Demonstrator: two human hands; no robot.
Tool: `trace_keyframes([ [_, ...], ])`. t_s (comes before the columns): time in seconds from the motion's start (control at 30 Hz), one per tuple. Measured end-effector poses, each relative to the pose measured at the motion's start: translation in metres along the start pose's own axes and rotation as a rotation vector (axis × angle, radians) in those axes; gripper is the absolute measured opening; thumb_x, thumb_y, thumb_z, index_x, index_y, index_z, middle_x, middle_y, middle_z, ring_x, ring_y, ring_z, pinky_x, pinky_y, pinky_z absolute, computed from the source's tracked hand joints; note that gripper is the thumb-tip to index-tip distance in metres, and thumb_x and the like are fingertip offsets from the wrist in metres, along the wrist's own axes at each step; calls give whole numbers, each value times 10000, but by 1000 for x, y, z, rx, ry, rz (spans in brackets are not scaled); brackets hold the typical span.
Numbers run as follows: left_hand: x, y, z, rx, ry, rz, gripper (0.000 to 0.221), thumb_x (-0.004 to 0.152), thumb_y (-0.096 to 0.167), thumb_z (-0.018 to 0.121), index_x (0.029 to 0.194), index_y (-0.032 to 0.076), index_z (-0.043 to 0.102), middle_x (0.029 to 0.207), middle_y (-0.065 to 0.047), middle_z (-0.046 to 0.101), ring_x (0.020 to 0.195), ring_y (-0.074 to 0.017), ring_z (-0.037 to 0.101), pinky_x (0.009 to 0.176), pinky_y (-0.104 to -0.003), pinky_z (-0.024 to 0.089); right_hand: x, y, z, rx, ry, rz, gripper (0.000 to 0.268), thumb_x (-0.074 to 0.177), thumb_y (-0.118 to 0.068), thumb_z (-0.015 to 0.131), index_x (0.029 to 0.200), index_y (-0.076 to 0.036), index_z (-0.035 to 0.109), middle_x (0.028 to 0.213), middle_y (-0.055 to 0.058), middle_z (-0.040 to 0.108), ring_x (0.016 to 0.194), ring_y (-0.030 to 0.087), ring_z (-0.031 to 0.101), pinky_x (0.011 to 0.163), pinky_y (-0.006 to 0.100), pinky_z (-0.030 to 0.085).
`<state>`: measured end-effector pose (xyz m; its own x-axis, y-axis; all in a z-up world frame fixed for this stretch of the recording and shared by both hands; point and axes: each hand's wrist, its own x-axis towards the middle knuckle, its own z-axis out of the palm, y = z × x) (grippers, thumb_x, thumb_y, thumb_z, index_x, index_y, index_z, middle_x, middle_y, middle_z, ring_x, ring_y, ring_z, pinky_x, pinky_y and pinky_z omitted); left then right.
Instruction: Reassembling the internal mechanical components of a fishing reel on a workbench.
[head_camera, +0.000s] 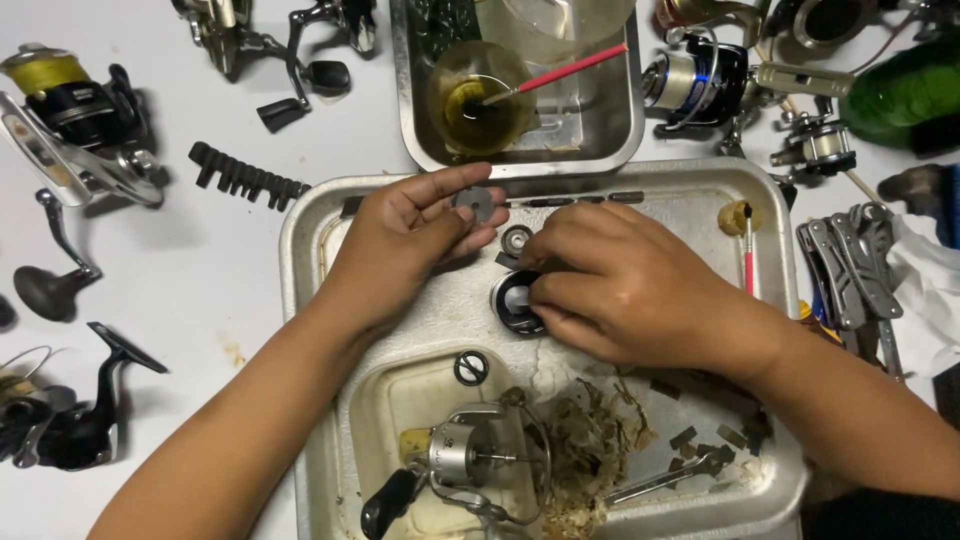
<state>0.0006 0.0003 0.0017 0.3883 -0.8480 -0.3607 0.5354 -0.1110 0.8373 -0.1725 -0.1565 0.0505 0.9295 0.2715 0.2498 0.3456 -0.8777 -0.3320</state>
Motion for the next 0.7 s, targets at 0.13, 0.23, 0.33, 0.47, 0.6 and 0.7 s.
trace_keyframes([
  [0.13, -1, 1, 1, -14, 16, -17, 424, 948, 44, 604, 1371, 15, 618, 1168, -153, 745, 1148, -243, 733, 960, -274, 604, 0, -2, -3, -34, -74, 37, 149, 908, -242, 709, 870, -103, 745, 1141, 124, 689, 1086, 318, 595, 839, 471, 469],
  [0.23, 0, 0, 0, -16, 13, -11, 425, 951, 45, 595, 1375, 13, 610, 1225, -166, 739, 1136, -228, 729, 941, -267, 606, -3, 0, -6, 24, -63, 75, 247, 891, -247, 593, 952, -97, 780, 1205, 144, 681, 1192, 359, 576, 899, 542, 470],
  [0.33, 0, -1, -1, -6, -7, 14, 422, 956, 59, 589, 1375, 9, 605, 1243, -177, 733, 1126, -238, 732, 959, -274, 608, -2, -2, -6, -6, -85, 105, 305, 885, -330, 541, 929, -153, 786, 1390, 183, 608, 1352, 441, 465, 951, 629, 419],
  [0.47, -2, 2, 0, 38, 3, 17, 432, 947, 101, 618, 1374, 39, 624, 1228, -127, 748, 1039, -152, 722, 886, -237, 610, 5, -8, 3, 29, -251, 167, 542, 955, -418, 335, 825, -173, 800, 1604, 205, 365, 1516, 451, 191, 1158, 693, 180],
  [0.6, -2, 3, -1, 39, 1, 17, 447, 937, 115, 634, 1380, 55, 622, 1247, -127, 747, 1048, -146, 718, 891, -241, 608, 7, -7, 1, 76, -240, 155, 664, 1003, -445, 227, 823, -149, 794, 1630, 200, 312, 1530, 466, 142, 1189, 694, 114],
  [0.7, 1, -4, -4, -28, -46, 50, 436, 960, 36, 598, 1395, 19, 587, 1232, -190, 733, 1157, -238, 717, 985, -288, 601, -3, 6, -4, 133, 60, 128, 571, 1032, -396, 244, 963, -149, 753, 1467, 235, 521, 1425, 464, 387, 1125, 674, 293],
])
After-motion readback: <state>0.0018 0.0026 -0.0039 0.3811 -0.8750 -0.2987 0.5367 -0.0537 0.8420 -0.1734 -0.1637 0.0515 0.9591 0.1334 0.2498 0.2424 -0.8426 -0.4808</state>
